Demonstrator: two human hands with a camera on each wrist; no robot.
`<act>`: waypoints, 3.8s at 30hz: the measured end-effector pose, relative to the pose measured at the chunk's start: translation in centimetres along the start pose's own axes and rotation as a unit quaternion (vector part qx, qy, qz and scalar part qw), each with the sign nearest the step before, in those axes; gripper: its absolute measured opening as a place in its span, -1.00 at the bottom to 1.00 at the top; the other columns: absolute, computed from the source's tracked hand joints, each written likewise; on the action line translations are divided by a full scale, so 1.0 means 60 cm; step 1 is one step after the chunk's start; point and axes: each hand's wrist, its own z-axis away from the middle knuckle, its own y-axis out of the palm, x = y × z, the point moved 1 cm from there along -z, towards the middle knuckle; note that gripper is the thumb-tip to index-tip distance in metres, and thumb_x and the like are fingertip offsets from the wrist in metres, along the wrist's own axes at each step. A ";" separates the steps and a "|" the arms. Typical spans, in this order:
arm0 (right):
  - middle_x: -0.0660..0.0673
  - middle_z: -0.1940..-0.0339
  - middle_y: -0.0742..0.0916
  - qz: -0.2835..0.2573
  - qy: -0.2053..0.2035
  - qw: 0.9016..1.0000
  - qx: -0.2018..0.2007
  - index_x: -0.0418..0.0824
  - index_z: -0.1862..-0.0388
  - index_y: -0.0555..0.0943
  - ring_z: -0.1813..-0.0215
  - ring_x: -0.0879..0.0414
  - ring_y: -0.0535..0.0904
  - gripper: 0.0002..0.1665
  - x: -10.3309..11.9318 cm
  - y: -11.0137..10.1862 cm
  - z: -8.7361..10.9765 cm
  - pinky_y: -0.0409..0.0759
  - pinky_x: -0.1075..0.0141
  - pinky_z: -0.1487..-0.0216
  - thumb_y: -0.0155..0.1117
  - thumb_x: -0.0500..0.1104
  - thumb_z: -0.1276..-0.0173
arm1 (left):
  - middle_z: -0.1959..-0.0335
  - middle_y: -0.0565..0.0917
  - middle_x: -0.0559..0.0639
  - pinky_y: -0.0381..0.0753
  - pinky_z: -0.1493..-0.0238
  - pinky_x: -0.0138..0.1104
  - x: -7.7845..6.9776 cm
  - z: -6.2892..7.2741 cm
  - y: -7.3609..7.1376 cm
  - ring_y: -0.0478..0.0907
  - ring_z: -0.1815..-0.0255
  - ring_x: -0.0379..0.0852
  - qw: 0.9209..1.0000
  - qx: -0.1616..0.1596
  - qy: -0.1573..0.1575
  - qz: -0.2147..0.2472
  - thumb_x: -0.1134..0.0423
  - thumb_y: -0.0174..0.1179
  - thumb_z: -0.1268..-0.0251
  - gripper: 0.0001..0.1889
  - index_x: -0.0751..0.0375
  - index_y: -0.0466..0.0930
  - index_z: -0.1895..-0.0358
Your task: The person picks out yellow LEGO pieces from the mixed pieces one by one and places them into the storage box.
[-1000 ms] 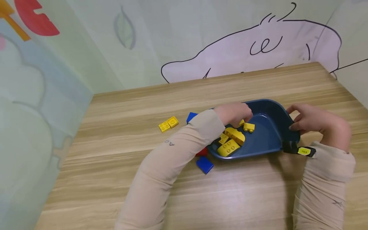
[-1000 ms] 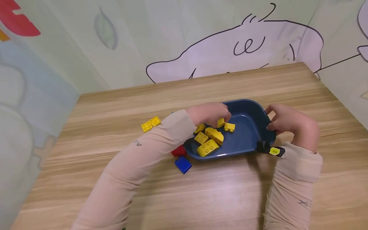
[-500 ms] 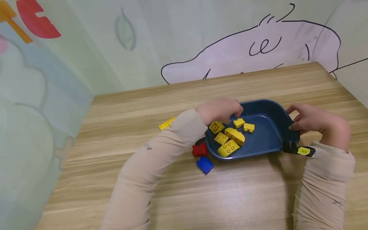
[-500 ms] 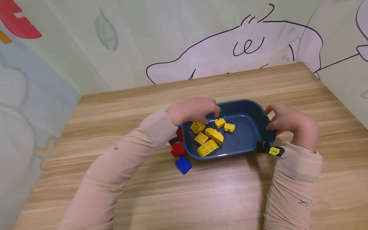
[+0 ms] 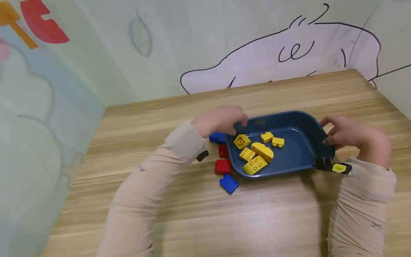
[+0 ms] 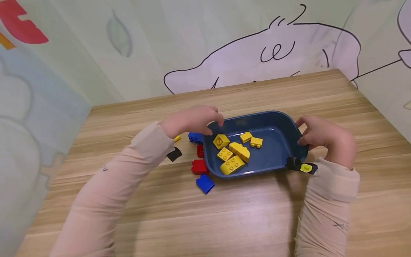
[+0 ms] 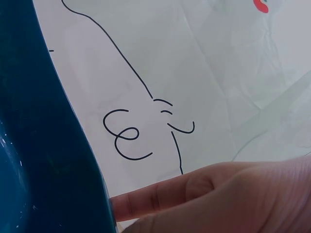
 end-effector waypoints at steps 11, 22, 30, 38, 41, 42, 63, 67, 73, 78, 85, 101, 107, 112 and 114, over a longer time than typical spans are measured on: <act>-0.47 0.13 0.59 0.007 0.011 1.000 0.006 -0.56 -0.19 0.12 0.26 -0.12 0.64 -0.42 0.000 -0.003 0.002 0.58 0.02 0.20 0.07 -0.43 -0.24 | -0.08 0.51 0.10 0.42 -0.10 -0.27 0.058 0.028 0.020 0.41 -0.02 -0.02 0.998 -0.022 -0.050 0.039 0.32 0.27 -0.17 -0.63 0.20 0.54 -0.08; -0.44 0.15 0.60 0.008 0.016 1.000 0.006 -0.56 -0.21 0.10 0.28 -0.08 0.63 -0.41 0.004 -0.001 0.005 0.57 0.02 0.19 0.06 -0.42 -0.26 | -0.10 0.52 0.17 0.39 -0.16 -0.17 0.125 0.041 0.065 0.41 -0.09 0.10 0.992 -0.007 -0.096 0.081 0.42 0.21 -0.19 -0.65 0.27 0.52 -0.07; -0.46 0.12 0.58 0.004 0.017 1.000 0.008 -0.55 -0.21 0.10 0.27 -0.09 0.63 -0.41 0.004 -0.001 0.005 0.57 0.01 0.18 0.05 -0.41 -0.26 | -0.11 0.50 0.21 0.37 -0.18 -0.12 0.159 0.051 0.098 0.40 -0.12 0.11 0.981 0.001 -0.140 0.136 0.43 0.19 -0.18 -0.66 0.29 0.52 -0.06; -0.44 0.14 0.59 0.011 0.007 1.000 0.002 -0.54 -0.19 0.14 0.25 -0.10 0.63 -0.43 0.001 -0.001 0.003 0.56 0.02 0.19 0.07 -0.42 -0.24 | -0.02 0.54 0.21 0.41 -0.11 -0.10 0.171 0.060 0.112 0.43 0.00 0.09 0.978 -0.005 -0.137 0.159 0.35 0.15 -0.23 -0.72 0.29 0.54 -0.01; -0.45 0.13 0.59 0.009 0.009 1.000 0.002 -0.54 -0.19 0.13 0.26 -0.10 0.63 -0.43 0.000 -0.001 0.003 0.56 0.02 0.19 0.07 -0.43 -0.24 | 0.03 0.56 0.20 0.44 -0.07 -0.12 0.169 0.060 0.116 0.46 0.04 0.07 0.977 -0.010 -0.126 0.169 0.28 0.20 -0.22 -0.76 0.29 0.57 0.07; -0.45 0.13 0.58 0.008 0.010 1.000 0.002 -0.54 -0.19 0.13 0.26 -0.10 0.63 -0.43 0.000 -0.001 0.003 0.56 0.02 0.19 0.07 -0.43 -0.24 | 0.04 0.57 0.19 0.45 -0.06 -0.13 0.168 0.059 0.117 0.46 0.05 0.07 0.978 -0.010 -0.122 0.171 0.28 0.22 -0.19 -0.77 0.28 0.57 0.11; -0.42 0.16 0.60 0.002 0.007 1.000 0.006 -0.55 -0.19 0.12 0.26 -0.10 0.63 -0.43 -0.001 -0.002 0.002 0.56 0.02 0.19 0.06 -0.44 -0.24 | 0.31 0.58 0.05 0.48 0.17 -0.26 0.166 0.049 0.123 0.44 0.29 -0.03 0.978 -0.018 -0.122 0.166 0.35 0.34 -0.03 -0.85 0.25 0.57 0.35; -0.44 0.14 0.59 0.005 0.015 1.000 0.007 -0.54 -0.20 0.12 0.26 -0.10 0.63 -0.43 0.000 -0.002 0.003 0.57 0.02 0.20 0.06 -0.43 -0.25 | 0.34 0.57 0.04 0.48 0.21 -0.28 0.166 0.048 0.124 0.44 0.31 -0.04 0.977 -0.023 -0.124 0.169 0.36 0.34 0.00 -0.86 0.24 0.56 0.37; -0.46 0.14 0.59 0.005 0.015 1.000 0.008 -0.55 -0.20 0.11 0.26 -0.11 0.63 -0.42 0.001 -0.003 0.004 0.56 0.02 0.20 0.07 -0.43 -0.25 | 0.39 0.56 0.03 0.46 0.26 -0.29 0.167 0.049 0.127 0.43 0.37 -0.07 0.981 -0.037 -0.117 0.153 0.37 0.32 0.03 -0.87 0.25 0.56 0.40; -0.42 0.16 0.60 0.005 0.013 1.000 0.008 -0.54 -0.20 0.11 0.27 -0.09 0.63 -0.41 0.001 -0.003 0.004 0.56 0.03 0.20 0.07 -0.41 -0.26 | 0.37 0.56 0.04 0.45 0.23 -0.28 0.168 0.050 0.130 0.42 0.37 -0.07 0.981 -0.037 -0.114 0.152 0.38 0.31 0.01 -0.86 0.26 0.55 0.38; -0.42 0.16 0.60 0.002 0.013 1.000 0.008 -0.54 -0.20 0.11 0.27 -0.09 0.63 -0.42 0.001 -0.003 0.005 0.56 0.05 0.20 0.06 -0.42 -0.26 | 0.34 0.56 0.05 0.46 0.19 -0.26 0.165 0.049 0.129 0.42 0.35 -0.06 0.982 -0.028 -0.112 0.152 0.39 0.29 -0.02 -0.87 0.27 0.54 0.35; -0.43 0.15 0.59 0.002 0.014 1.000 0.007 -0.54 -0.20 0.12 0.26 -0.10 0.63 -0.42 -0.001 -0.004 0.005 0.56 0.03 0.19 0.07 -0.42 -0.25 | 0.26 0.60 0.12 0.46 0.07 -0.25 0.134 0.033 0.064 0.44 0.20 0.03 0.987 -0.128 -0.050 0.079 0.37 0.27 -0.08 -0.83 0.34 0.60 0.25; -0.44 0.13 0.58 0.001 0.018 1.000 0.011 -0.53 -0.20 0.10 0.24 -0.11 0.63 -0.42 0.000 -0.004 0.005 0.55 0.01 0.17 0.06 -0.41 -0.26 | 0.23 0.63 0.12 0.49 0.08 -0.27 0.107 0.021 0.027 0.46 0.21 0.03 0.988 -0.135 -0.041 0.067 0.36 0.26 -0.09 -0.82 0.34 0.61 0.23; -0.44 0.14 0.59 0.003 0.021 1.000 0.011 -0.54 -0.20 0.11 0.25 -0.11 0.63 -0.42 0.001 -0.004 0.004 0.56 0.00 0.18 0.07 -0.41 -0.26 | 0.18 0.63 0.10 0.49 0.06 -0.29 0.078 0.012 -0.005 0.48 0.18 0.00 0.990 -0.131 -0.027 0.053 0.35 0.23 -0.13 -0.81 0.32 0.60 0.18; -0.42 0.17 0.61 0.004 0.017 1.000 0.010 -0.55 -0.19 0.12 0.26 -0.11 0.63 -0.42 0.001 -0.004 0.003 0.56 0.01 0.18 0.07 -0.42 -0.25 | 0.16 0.62 0.09 0.48 0.05 -0.30 0.066 0.007 -0.016 0.47 0.16 -0.02 0.991 -0.124 -0.023 0.045 0.33 0.22 -0.15 -0.80 0.31 0.60 0.16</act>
